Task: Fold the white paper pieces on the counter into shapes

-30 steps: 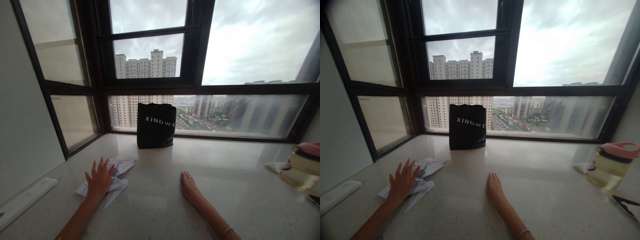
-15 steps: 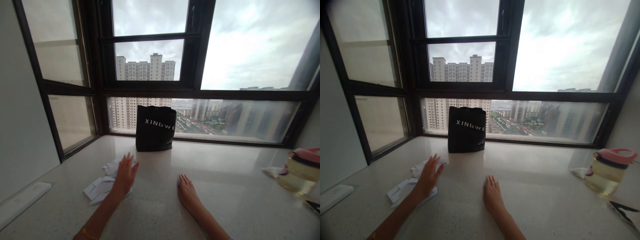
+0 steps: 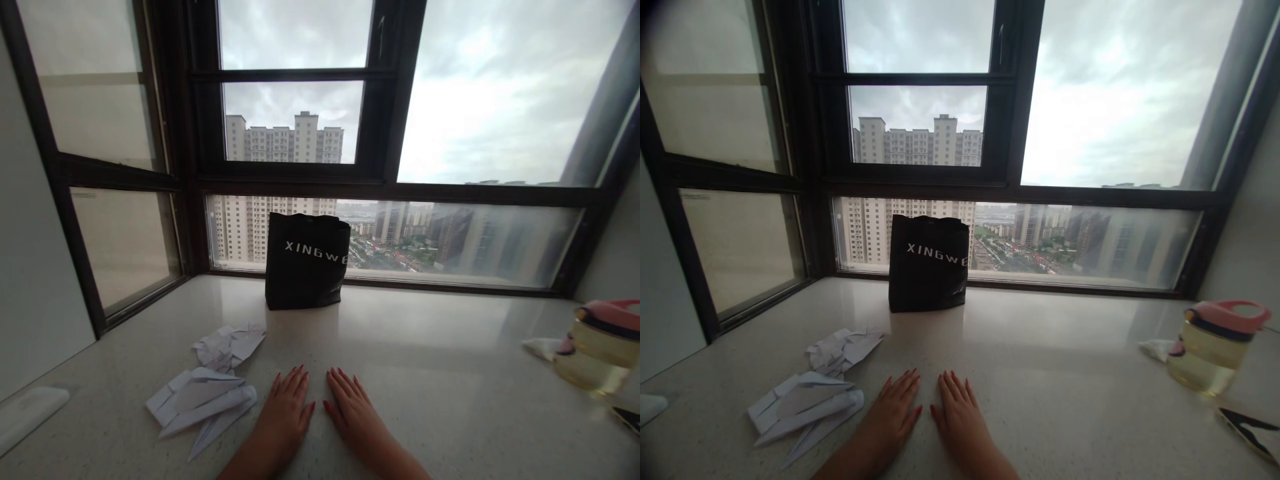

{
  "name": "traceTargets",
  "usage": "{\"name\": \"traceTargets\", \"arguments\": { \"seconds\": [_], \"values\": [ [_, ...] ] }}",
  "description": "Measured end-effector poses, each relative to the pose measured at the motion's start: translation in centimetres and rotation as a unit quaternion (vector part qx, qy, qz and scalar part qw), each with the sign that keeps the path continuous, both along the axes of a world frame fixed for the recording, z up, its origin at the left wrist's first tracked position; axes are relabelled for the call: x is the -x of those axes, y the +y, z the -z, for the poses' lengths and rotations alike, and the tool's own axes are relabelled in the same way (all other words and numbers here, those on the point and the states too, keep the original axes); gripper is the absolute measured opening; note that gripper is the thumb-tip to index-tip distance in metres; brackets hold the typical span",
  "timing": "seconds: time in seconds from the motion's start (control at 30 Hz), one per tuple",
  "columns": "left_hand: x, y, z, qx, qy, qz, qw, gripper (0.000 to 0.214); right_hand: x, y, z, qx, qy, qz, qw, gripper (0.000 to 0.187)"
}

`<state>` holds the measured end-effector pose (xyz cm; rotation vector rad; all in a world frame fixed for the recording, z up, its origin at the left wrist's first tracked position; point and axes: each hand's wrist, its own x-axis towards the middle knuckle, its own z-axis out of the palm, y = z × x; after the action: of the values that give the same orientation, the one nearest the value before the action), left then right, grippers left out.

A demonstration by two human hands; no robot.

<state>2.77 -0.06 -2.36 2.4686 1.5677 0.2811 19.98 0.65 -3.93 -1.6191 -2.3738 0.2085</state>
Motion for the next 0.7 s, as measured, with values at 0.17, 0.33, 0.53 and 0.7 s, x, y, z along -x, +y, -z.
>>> {"name": "traceTargets", "arguments": {
  "seconds": [0.17, 0.33, 0.53, 0.7],
  "values": [
    [-0.2, -0.1, -0.1, -0.007, 0.006, 0.0, 1.0, 0.051, -0.2, 0.1, 0.4, -0.015, 0.016, -0.01, 1.0, 0.052],
    [-0.2, -0.4, -0.4, -0.01, 0.015, -0.002, 1.0, 0.05, -0.2, 0.0, 0.5, -0.022, 0.019, -0.011, 1.0, 0.053],
    [-0.2, -0.4, -0.4, -0.01, -0.001, -0.001, 1.0, 0.049, -0.4, 0.4, 1.1, -0.037, 0.004, -0.012, 0.999, 0.051],
    [0.0, -0.3, 0.4, -0.026, -0.02, 0.007, 0.999, 0.05, -0.8, 1.1, 2.3, -0.069, 0.004, -0.017, 0.997, 0.052]
  ]
}}
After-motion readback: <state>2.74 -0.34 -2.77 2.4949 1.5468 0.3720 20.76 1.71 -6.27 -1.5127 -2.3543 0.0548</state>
